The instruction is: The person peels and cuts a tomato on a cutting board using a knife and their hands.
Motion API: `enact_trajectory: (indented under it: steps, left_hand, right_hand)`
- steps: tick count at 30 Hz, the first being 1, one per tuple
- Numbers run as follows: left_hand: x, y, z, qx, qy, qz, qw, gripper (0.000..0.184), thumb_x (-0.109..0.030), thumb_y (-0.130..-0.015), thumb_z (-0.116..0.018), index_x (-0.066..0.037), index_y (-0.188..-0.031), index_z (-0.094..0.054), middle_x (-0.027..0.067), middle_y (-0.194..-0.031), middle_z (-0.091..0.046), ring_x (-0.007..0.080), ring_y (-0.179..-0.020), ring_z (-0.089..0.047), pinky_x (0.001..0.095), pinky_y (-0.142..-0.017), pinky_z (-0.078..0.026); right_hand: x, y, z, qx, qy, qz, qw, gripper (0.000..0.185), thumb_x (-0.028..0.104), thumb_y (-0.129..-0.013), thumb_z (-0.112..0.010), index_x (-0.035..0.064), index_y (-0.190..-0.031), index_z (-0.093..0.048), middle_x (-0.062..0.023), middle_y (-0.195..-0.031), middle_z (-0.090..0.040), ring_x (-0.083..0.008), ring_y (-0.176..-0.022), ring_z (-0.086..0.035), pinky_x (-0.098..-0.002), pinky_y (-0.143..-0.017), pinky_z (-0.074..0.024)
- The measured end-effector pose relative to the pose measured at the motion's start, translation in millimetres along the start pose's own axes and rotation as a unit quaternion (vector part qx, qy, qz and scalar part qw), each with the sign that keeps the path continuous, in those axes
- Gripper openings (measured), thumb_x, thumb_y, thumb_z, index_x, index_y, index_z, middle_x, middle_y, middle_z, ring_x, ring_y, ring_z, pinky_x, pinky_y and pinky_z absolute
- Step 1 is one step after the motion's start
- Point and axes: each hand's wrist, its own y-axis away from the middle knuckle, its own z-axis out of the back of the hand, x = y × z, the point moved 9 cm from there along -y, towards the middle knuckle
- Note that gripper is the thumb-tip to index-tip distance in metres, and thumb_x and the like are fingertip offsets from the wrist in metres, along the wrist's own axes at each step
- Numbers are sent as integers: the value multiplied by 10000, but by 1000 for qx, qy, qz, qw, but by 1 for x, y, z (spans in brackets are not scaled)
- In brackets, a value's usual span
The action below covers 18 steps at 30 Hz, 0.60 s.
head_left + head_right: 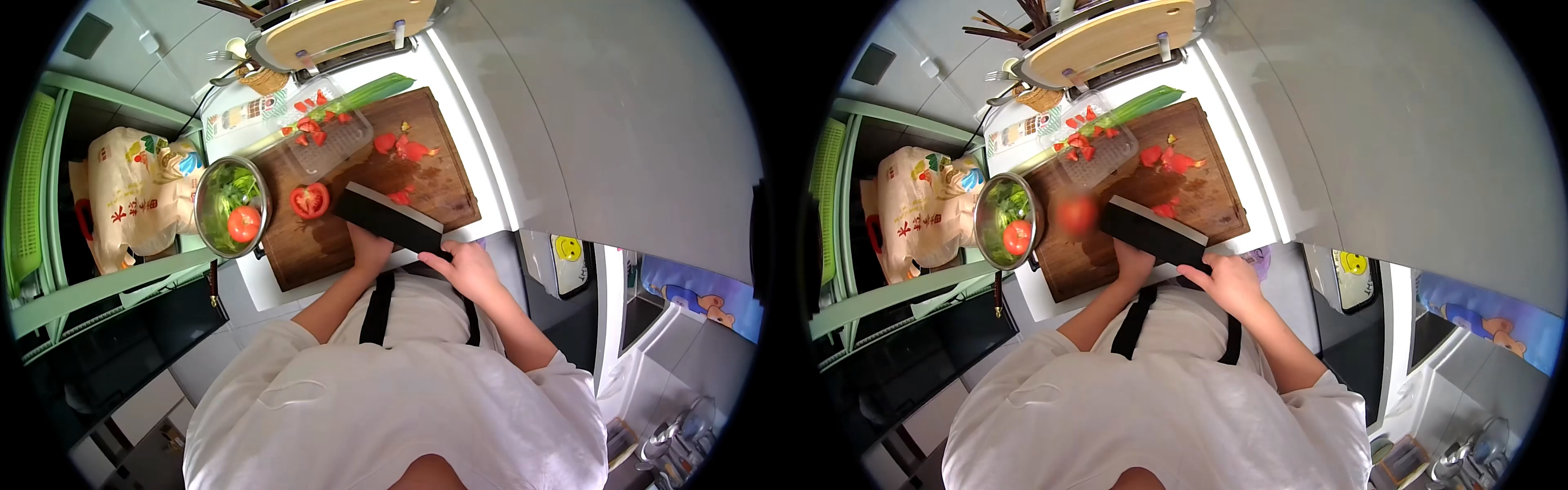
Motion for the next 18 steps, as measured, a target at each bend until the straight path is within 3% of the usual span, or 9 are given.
enact_trajectory:
  steps: [3,6,7,9,10,14,17,18]
  left_hand:
    - [-6,-1,-4,43,4,7,999,374,-131,-790,-744,-15,-1115,-599,106,-1133,-609,245,-1072,-593,370,-952,-453]
    - [-18,-2,5,-39,43,10,998,382,-135,-723,-755,-6,-1044,-592,152,-1061,-590,354,-1045,-555,429,-926,-426]
    - [-19,-1,5,-37,-11,-3,999,377,-132,-723,-759,-11,-1038,-591,147,-1055,-588,351,-1036,-553,427,-920,-426]
    - [-23,-5,8,-34,-120,-32,992,367,-126,-723,-766,-20,-1026,-589,137,-1044,-586,346,-1020,-548,425,-909,-428]
    - [-26,-8,10,-32,-112,-32,993,359,-120,-722,-767,-26,-1019,-590,135,-1040,-584,343,-1012,-545,423,-903,-427]
    - [-35,-8,7,-29,-80,-32,996,336,-95,-719,-764,-52,-1008,-598,125,-1034,-583,325,-994,-541,414,-893,-426]
    - [-36,-10,8,-28,-71,-28,997,343,-86,-711,-760,-53,-1013,-602,128,-1039,-585,327,-997,-543,415,-897,-425]
    - [-36,-10,8,-25,-69,-25,997,348,-85,-707,-760,-50,-1016,-603,130,-1041,-586,330,-999,-544,417,-899,-425]
  right_hand:
    - [1,3,3,-18,-6,17,1000,570,542,-849,-672,-20,-754,-657,-214,-594,-588,-408,-609,-611,-461,-575,-476]
    - [-1,-3,4,-11,-4,-7,1000,579,547,-856,-663,-19,-730,-659,-231,-620,-603,-410,-629,-621,-460,-587,-486]
    - [-2,-6,3,-3,-2,-23,1000,590,560,-858,-653,-15,-725,-667,-237,-646,-624,-410,-655,-635,-462,-603,-500]
    - [-6,-11,6,2,-52,-25,998,535,480,-888,-660,-19,-698,-633,-185,-570,-568,-336,-541,-535,-416,-548,-449]
    - [-9,-14,8,4,-77,-24,997,512,440,-902,-663,-22,-685,-615,-158,-531,-540,-299,-484,-485,-393,-521,-423]
    - [-37,-7,7,10,-219,-58,974,488,373,-961,-618,-20,-672,-598,-17,-548,-494,-78,-561,-444,-297,-523,-384]
    - [-30,-3,19,9,-224,-47,973,476,360,-962,-618,-29,-687,-606,-16,-549,-501,-78,-560,-447,-298,-523,-384]
    - [-22,-2,22,15,-207,-25,978,483,378,-944,-639,-37,-700,-616,-53,-537,-517,-123,-524,-461,-321,-513,-393]
